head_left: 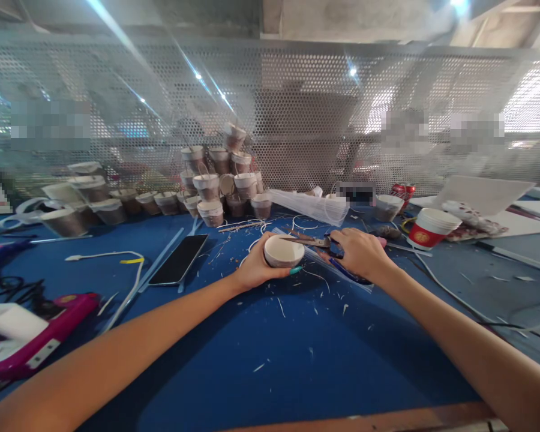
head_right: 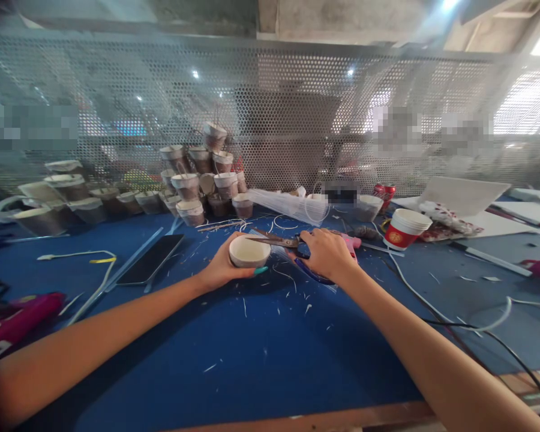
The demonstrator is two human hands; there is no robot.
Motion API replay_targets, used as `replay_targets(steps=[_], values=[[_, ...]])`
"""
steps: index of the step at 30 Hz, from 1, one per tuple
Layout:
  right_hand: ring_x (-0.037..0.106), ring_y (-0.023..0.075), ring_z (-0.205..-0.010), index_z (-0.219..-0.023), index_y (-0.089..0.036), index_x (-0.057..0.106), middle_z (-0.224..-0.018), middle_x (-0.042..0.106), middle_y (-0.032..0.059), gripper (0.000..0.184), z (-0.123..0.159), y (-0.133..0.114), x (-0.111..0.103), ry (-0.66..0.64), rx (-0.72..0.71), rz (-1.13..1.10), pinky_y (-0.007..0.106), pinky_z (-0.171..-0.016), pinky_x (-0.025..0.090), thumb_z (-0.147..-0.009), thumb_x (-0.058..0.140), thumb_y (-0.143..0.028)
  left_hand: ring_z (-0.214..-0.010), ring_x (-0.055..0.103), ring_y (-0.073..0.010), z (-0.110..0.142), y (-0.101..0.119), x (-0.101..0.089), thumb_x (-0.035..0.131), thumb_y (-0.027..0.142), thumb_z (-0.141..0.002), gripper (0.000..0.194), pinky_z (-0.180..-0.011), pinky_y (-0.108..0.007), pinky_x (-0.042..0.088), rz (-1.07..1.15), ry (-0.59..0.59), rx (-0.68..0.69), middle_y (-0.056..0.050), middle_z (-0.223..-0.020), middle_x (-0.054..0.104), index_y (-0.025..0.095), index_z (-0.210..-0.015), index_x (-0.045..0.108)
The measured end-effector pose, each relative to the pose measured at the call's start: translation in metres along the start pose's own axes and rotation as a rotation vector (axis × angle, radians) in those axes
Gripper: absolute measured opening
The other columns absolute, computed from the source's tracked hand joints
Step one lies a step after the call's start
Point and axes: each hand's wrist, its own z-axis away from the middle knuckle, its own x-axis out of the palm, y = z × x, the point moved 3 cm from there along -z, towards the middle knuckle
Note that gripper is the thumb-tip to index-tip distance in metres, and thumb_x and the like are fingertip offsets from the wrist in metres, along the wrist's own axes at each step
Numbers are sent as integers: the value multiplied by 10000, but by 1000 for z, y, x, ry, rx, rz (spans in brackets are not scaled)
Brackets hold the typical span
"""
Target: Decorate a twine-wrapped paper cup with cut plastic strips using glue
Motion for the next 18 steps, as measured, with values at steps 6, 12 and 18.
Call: replay_targets(steps=[6,12,18], values=[[559,219,-803,-941,-192,551,-839,619,80,468,0,-3,0,-38,-7,0,276,-624,326,-790,332,-577,-973,520,-211,-1,2,1,768,207,-522,620,-876,-377,400,3,-24,15,-76,-1051,551,170,-1054,453],[563,216,-776,-927,-205,579,-806,627,73,473,0,-3,2,-33,-13,10,276,-625,328,-780,334,-582,-963,523,-215,0,5,2,776,204,-501,617,-864,-391,411,61,-38,24,-70,-1036,552,176,-1035,469],[576,207,-730,-851,-212,610,-762,652,66,448,1,-8,1,-67,-12,-8,264,-581,319,-797,321,-549,-934,539,-214,2,5,2,778,214,-496,610,-851,-390,423,63,-45,1,-62,-998,568,183,-1016,461]])
